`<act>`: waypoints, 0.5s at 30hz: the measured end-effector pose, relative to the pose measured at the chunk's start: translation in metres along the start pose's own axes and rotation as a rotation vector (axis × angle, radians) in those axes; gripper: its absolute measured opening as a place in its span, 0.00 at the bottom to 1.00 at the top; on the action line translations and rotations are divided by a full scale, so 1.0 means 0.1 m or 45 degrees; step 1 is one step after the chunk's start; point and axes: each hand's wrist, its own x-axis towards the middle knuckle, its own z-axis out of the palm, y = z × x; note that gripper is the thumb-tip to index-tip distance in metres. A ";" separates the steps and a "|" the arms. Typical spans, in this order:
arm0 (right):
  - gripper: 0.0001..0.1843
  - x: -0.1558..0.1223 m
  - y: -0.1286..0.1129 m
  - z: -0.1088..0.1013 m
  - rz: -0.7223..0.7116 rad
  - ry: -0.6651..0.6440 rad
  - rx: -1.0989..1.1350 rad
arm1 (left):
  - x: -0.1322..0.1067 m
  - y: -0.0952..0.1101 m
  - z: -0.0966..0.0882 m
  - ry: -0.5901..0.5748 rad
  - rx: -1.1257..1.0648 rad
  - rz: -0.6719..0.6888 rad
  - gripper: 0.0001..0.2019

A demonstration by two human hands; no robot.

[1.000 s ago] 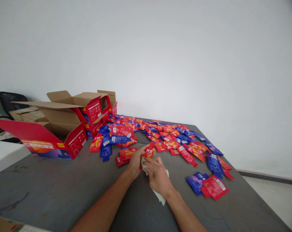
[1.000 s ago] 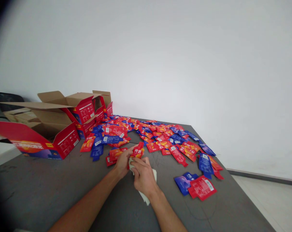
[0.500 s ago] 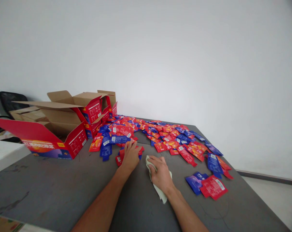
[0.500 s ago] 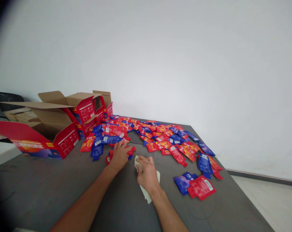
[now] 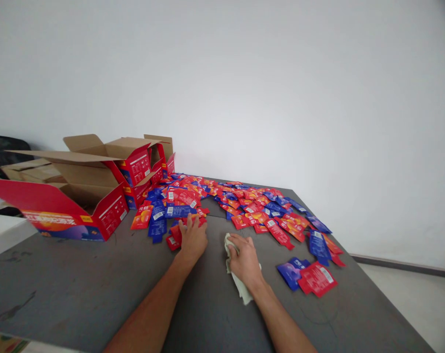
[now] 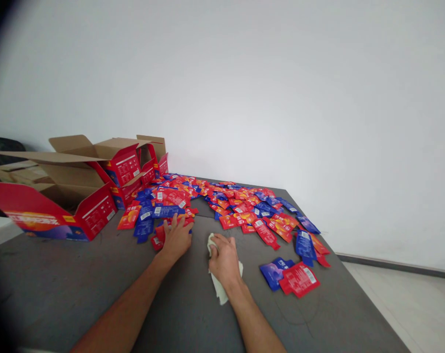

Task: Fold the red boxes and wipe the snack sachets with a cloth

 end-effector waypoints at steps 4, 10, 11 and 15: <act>0.15 0.05 0.01 -0.20 0.115 0.052 -0.115 | -0.09 0.28 0.07 -0.046 -0.185 0.119 0.24; 0.15 0.00 0.14 -0.65 0.285 0.154 -0.230 | -0.25 0.78 0.14 -0.084 -0.363 0.360 0.24; 0.16 -0.04 0.17 -0.73 0.326 0.157 -0.246 | -0.28 0.87 0.14 -0.095 -0.347 0.391 0.24; 0.19 -0.24 0.34 -1.08 0.602 0.114 -0.361 | -0.39 1.30 0.14 -0.215 -0.231 0.492 0.24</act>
